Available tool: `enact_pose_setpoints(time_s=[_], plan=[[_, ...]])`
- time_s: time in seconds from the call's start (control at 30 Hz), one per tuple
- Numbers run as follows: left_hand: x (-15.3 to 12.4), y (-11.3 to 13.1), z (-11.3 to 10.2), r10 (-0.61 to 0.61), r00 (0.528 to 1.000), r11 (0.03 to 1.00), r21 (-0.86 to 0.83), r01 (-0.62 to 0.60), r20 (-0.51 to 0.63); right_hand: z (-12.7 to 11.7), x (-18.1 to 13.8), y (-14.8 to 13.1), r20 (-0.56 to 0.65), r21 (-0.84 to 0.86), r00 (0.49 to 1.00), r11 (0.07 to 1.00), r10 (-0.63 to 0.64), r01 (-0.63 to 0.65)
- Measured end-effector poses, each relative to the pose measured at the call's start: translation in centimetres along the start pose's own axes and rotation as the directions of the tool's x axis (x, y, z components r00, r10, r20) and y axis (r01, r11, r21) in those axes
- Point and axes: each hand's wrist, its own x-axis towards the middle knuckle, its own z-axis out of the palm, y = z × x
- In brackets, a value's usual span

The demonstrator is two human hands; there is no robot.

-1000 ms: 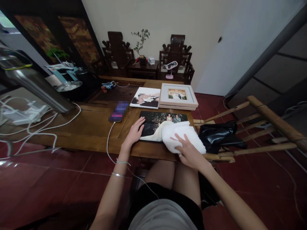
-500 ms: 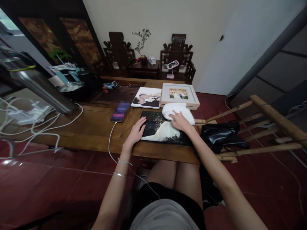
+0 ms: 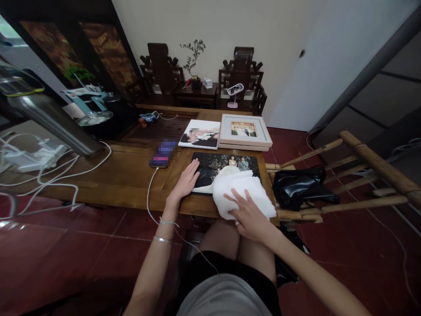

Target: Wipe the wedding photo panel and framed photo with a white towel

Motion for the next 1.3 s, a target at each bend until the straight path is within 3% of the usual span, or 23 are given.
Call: enact_pose_setpoints(time_s=[0.1, 0.37, 0.5, 0.67, 1.0, 1.13, 1.3], plan=[[0.0, -0.3, 0.1, 0.001, 1.0, 1.0, -0.007, -0.001, 0.002, -0.7, 1.4, 0.9, 0.002, 0.026, 1.0, 1.0, 0.015, -0.015], [-0.1, -0.4, 0.0, 0.002, 1.0, 0.998, -0.059, -0.002, 0.005, -2.4, 10.2, 7.3, -0.064, -0.095, 0.985, 0.982, 0.158, -0.164], [0.0, -0.4, 0.2, 0.008, 1.0, 0.999, -0.032, -0.008, -0.003, -2.5, 12.6, 8.8, -0.098, -0.137, 0.973, 0.965, 0.21, -0.222], [0.2, -0.5, 0.3, 0.021, 1.0, 1.0, 0.011, -0.021, -0.002, -1.2, 11.6, 7.0, -0.136, -0.18, 0.976, 0.965, 0.17, -0.193], [0.1, -0.5, 0.3, 0.035, 0.999, 0.999, 0.02, -0.034, -0.015, 0.9, 3.8, -1.0, -0.014, -0.074, 1.0, 0.997, 0.012, -0.013], [0.1, -0.5, 0.3, 0.024, 1.0, 1.0, 0.012, -0.024, -0.013, 0.6, 4.4, -0.5, -0.021, -0.044, 1.0, 0.999, -0.001, 0.0], [0.1, -0.6, 0.3, 0.028, 1.0, 1.0, 0.014, -0.027, -0.012, -0.7, 9.5, 3.3, -0.06, -0.064, 0.995, 0.995, 0.075, -0.079]])
